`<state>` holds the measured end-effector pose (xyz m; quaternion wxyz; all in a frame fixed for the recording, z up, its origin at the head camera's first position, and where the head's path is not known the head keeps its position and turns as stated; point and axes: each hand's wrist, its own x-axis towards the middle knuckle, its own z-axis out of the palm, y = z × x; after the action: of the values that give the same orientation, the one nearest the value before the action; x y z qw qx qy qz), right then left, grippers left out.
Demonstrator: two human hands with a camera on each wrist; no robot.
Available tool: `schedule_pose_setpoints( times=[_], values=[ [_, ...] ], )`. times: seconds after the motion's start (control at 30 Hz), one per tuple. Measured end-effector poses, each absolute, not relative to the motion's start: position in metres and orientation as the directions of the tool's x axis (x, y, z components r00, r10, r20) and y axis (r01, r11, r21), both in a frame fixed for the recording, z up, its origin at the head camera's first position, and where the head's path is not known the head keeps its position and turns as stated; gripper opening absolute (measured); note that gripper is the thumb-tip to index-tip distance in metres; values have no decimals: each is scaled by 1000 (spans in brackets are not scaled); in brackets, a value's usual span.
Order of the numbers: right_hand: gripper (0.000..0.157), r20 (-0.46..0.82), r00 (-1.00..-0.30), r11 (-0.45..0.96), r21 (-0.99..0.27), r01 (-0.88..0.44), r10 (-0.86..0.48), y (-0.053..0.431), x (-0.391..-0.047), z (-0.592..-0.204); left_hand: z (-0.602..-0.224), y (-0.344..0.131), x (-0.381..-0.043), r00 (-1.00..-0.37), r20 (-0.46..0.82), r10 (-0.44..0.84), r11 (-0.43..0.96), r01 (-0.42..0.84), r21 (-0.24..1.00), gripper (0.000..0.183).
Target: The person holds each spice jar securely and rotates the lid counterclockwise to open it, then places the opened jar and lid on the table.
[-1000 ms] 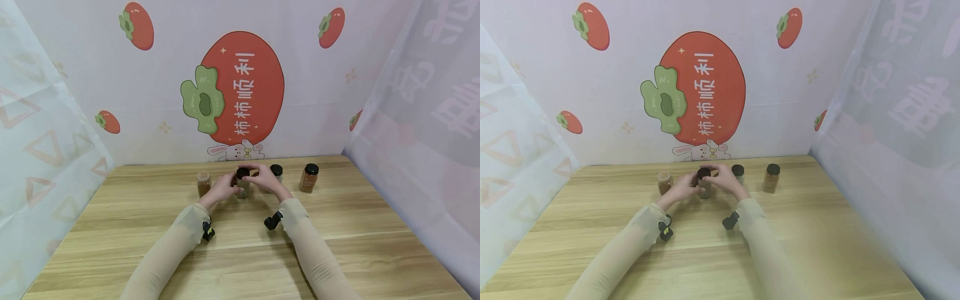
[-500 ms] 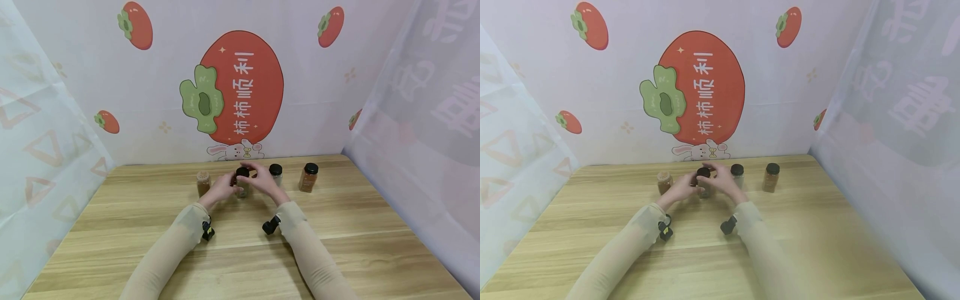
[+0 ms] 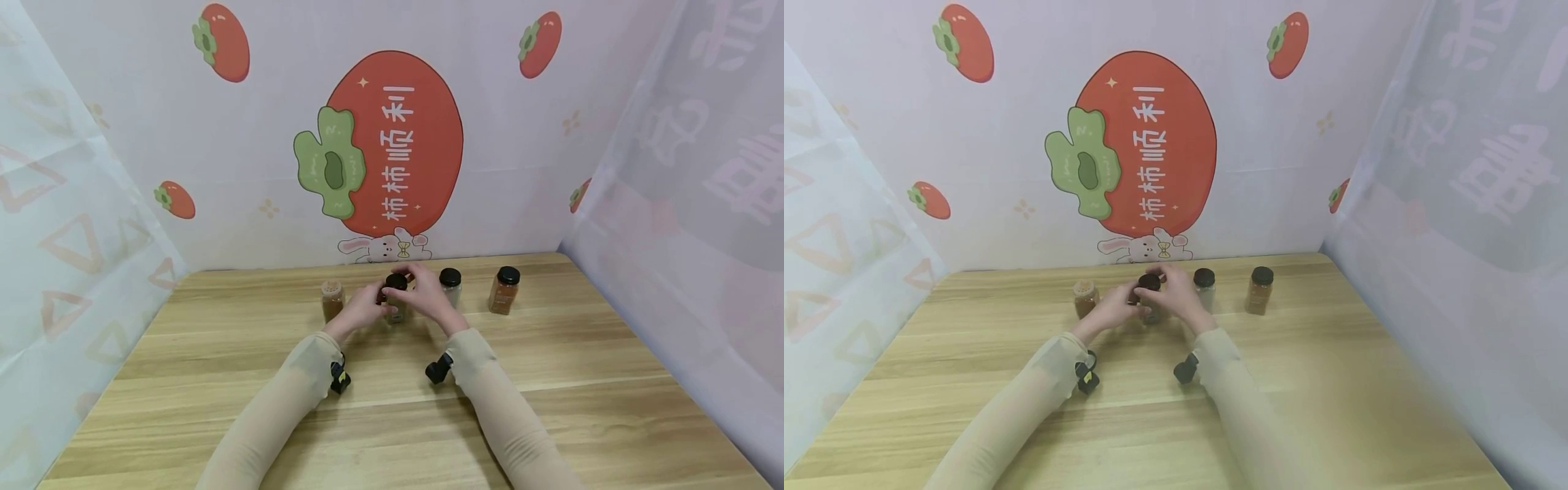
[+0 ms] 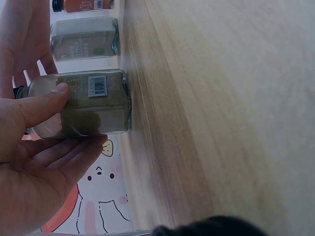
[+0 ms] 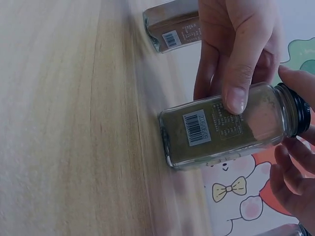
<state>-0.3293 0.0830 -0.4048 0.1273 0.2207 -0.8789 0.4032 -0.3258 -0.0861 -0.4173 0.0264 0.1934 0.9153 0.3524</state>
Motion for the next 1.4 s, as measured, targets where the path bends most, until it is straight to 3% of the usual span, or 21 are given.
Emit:
schedule_pose_setpoints(
  times=[0.8,1.4],
  values=[
    [45,325,-827,482,-691,-538,-458,96,-339,-395,-416,-86,-326,-927,72,368,692,324,645,30],
    [43,307,-835,500,-689,-526,-456,97,-339,-392,-415,-86,-326,-920,77,383,688,340,641,32]
  ],
)
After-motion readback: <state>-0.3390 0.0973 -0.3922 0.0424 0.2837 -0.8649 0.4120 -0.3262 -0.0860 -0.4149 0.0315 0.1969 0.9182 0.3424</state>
